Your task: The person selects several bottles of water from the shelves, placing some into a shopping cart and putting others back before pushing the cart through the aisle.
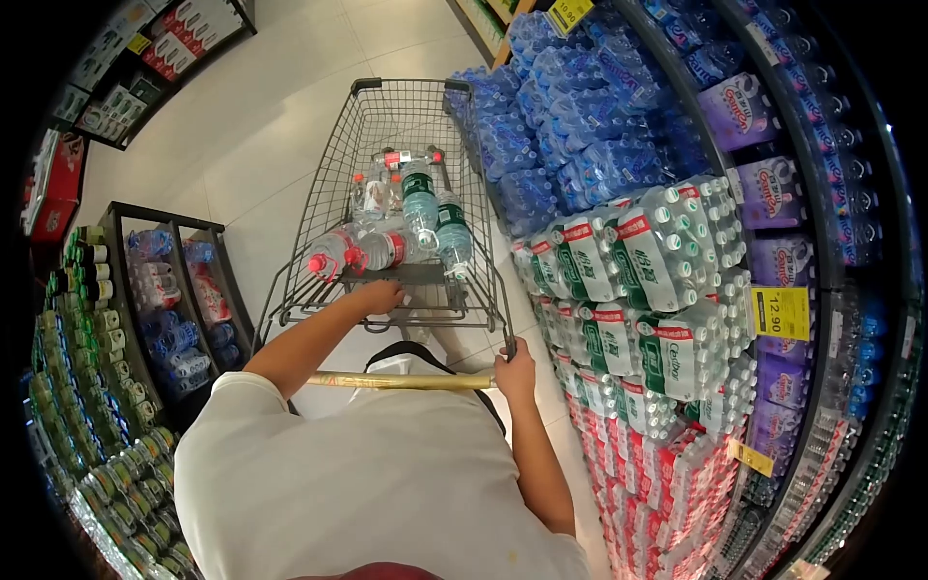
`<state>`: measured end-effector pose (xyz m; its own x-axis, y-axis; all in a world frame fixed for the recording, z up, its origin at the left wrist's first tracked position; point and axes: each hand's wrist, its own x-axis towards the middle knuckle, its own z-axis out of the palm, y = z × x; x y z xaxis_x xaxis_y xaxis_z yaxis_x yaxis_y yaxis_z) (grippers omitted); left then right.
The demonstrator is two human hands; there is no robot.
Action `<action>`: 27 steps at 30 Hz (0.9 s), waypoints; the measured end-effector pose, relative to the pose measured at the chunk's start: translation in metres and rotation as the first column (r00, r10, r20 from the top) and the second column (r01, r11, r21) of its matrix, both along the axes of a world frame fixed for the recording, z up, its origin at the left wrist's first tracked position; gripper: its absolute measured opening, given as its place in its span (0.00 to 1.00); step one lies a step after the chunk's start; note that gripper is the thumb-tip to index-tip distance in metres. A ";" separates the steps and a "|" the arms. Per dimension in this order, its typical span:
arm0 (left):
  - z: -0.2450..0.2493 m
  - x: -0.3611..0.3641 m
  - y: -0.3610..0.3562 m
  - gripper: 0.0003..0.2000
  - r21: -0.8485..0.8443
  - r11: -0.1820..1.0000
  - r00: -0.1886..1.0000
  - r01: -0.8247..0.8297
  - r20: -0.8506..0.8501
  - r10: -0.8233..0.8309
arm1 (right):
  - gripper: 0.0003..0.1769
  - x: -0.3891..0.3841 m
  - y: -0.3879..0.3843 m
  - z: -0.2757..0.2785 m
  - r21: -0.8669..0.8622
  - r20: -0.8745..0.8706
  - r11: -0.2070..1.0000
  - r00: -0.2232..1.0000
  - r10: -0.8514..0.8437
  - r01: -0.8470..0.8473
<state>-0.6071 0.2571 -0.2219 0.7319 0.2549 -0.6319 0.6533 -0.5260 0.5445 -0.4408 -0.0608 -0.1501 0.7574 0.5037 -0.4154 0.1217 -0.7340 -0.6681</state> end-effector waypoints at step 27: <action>-0.041 0.024 0.014 0.18 -0.212 0.976 0.991 0.054 -0.104 -0.078 | 0.10 0.025 0.002 0.016 0.154 -0.286 0.970 0.948 -0.139 0.189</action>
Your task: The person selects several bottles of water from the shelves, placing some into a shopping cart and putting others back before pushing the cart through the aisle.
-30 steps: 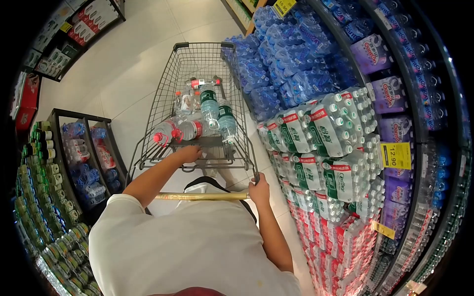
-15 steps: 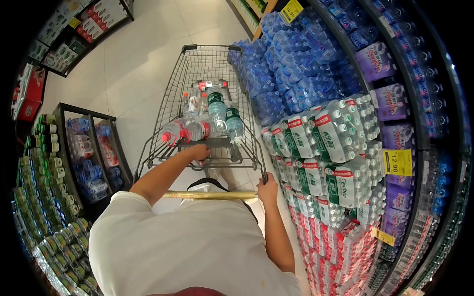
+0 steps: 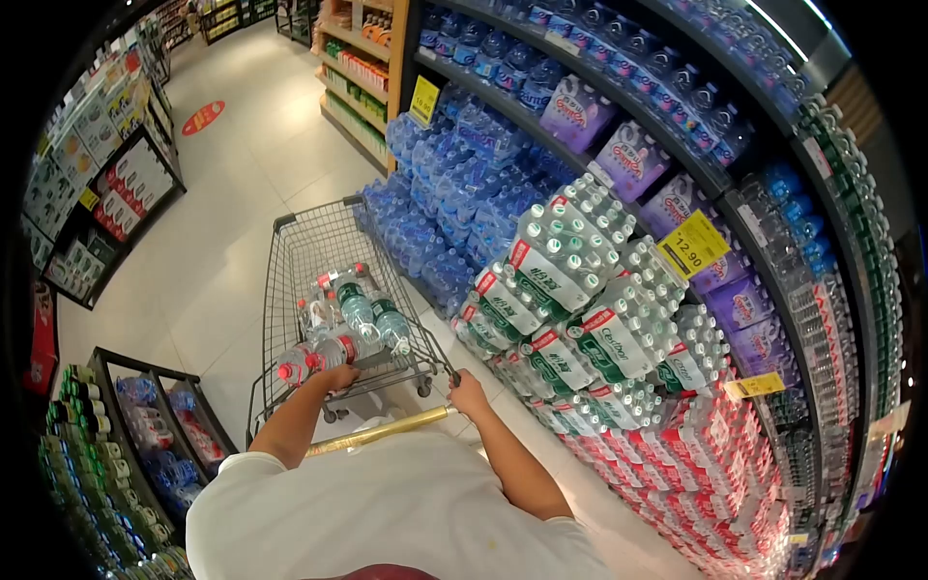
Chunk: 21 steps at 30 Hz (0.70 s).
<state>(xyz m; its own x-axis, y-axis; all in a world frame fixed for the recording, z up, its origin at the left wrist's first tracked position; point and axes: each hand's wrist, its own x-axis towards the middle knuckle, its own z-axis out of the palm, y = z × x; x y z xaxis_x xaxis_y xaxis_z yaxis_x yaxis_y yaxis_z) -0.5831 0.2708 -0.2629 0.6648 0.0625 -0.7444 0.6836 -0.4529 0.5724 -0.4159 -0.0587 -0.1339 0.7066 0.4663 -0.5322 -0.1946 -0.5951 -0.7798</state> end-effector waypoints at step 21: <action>0.081 0.026 -0.073 0.25 0.059 0.998 0.837 -0.037 -0.544 0.063 | 0.20 -0.003 -0.061 -0.024 0.138 -0.211 0.970 0.950 0.228 -0.202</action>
